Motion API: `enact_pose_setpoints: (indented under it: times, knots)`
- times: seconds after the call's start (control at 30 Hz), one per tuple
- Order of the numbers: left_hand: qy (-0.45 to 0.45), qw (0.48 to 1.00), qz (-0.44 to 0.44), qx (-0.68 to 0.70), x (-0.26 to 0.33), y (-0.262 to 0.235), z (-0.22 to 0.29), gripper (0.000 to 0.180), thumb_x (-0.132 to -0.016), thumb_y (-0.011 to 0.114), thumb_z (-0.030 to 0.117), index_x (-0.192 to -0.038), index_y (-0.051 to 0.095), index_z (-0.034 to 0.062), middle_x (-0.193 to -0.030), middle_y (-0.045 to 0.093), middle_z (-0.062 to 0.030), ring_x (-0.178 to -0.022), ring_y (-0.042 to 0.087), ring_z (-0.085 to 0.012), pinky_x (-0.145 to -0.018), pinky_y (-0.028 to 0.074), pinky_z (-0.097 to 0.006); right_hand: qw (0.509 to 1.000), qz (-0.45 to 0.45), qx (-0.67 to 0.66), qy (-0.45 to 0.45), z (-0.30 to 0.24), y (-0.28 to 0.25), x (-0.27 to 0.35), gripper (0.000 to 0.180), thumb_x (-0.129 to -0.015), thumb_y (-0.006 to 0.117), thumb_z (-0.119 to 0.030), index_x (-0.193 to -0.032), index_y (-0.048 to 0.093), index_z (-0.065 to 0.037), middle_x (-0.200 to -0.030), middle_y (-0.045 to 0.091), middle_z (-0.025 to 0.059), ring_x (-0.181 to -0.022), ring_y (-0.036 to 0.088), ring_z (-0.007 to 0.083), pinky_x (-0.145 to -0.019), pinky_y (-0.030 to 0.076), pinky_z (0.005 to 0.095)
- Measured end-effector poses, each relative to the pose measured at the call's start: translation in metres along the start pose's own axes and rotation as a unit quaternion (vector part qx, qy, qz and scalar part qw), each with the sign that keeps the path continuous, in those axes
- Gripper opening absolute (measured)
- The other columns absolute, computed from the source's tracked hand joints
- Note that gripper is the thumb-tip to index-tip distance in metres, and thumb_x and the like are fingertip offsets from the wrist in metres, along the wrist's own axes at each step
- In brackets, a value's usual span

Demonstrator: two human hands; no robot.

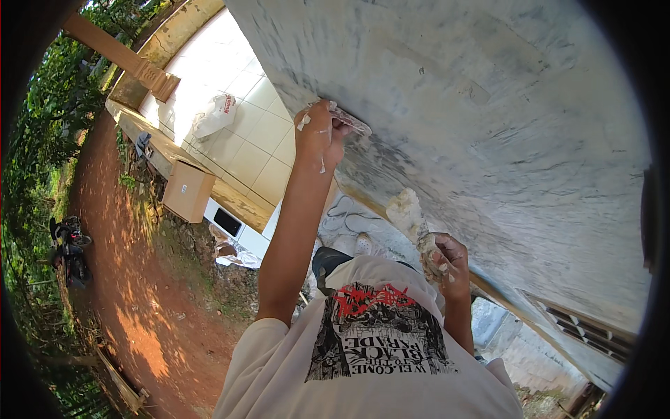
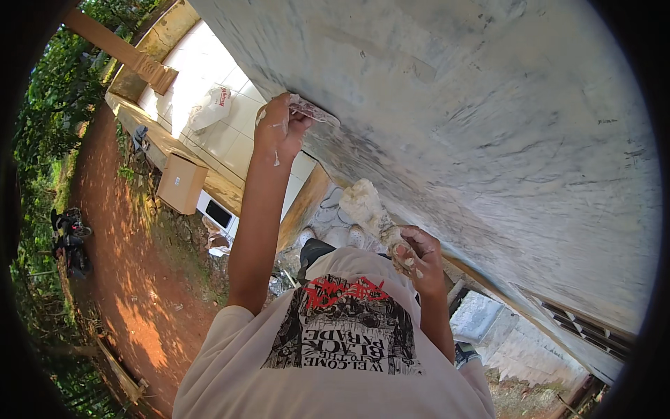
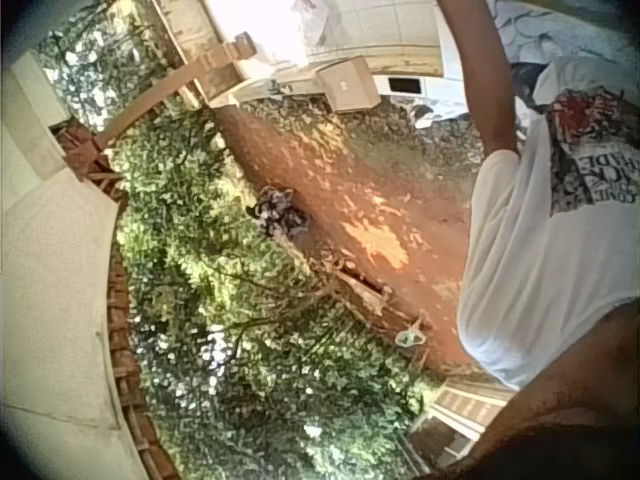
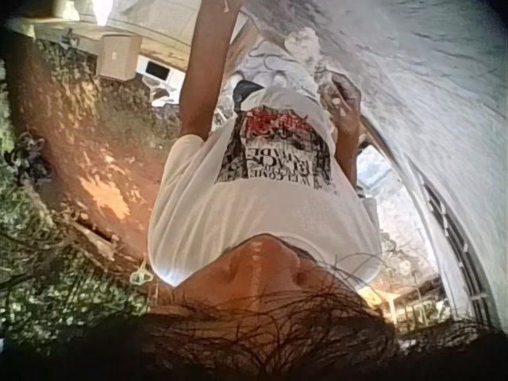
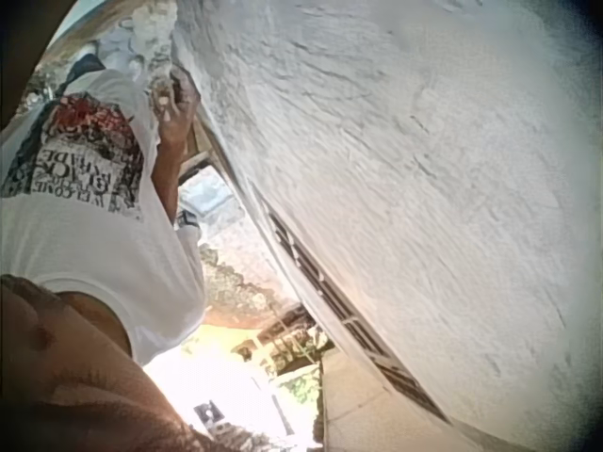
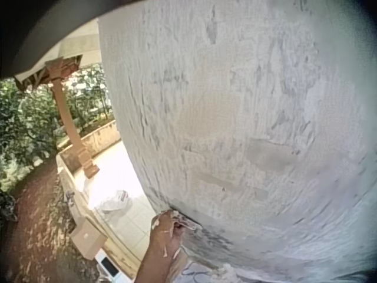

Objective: The person applies wall putty to a wall using a spatula and a putty knife, smoothing the putty onto the surface.

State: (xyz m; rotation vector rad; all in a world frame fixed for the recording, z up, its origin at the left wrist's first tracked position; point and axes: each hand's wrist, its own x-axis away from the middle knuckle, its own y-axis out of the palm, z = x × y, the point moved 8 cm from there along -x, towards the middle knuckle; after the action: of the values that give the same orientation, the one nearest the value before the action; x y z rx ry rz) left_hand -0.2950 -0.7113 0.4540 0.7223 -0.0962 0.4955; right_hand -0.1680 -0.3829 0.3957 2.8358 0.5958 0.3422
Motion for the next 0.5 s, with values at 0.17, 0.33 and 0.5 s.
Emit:
enact_pose_setpoints:
  times: [0.17, 0.33, 0.5]
  knots:
    - [-0.031, 0.996, -0.001, 0.089, 0.006, -0.045, 0.002, 0.024, -0.092, 0.047, 0.013, -0.106, 0.056, -0.0039, -0.101, 0.063, -0.0155, -0.09, 0.063, -0.0275, -0.081, 0.053, -0.043, 0.999, 0.017, -0.024, -0.019, 0.006, -0.006, 0.004, 0.031, -0.087, 0.062, -0.016, -0.113, 0.058, 0.002, -0.111, 0.058, 0.0087, -0.105, 0.057, 0.0185, -0.093, 0.045, 0.0307]
    - [-0.065, 0.992, 0.042, 0.103, -0.003, -0.093, -0.049, 0.026, -0.092, 0.046, 0.012, -0.11, 0.055, -0.0048, -0.105, 0.062, -0.0155, -0.095, 0.062, -0.0274, -0.084, 0.052, -0.042, 1.0, 0.015, -0.011, 0.012, 0.008, -0.001, 0.0, 0.027, -0.088, 0.06, -0.009, -0.113, 0.058, 0.002, -0.112, 0.058, 0.009, -0.103, 0.058, 0.0182, -0.093, 0.045, 0.0312]
    - [-0.007, 0.998, -0.001, 0.056, -0.005, -0.017, -0.019, 0.014, -0.091, 0.048, 0.01, -0.095, 0.055, -0.0002, -0.091, 0.062, -0.0129, -0.081, 0.062, -0.0259, -0.075, 0.053, -0.042, 1.0, -0.009, -0.009, 0.008, 0.001, 0.008, -0.001, 0.028, -0.087, 0.059, -0.007, -0.114, 0.058, 0.002, -0.112, 0.058, 0.0093, -0.103, 0.058, 0.018, -0.092, 0.045, 0.0319]
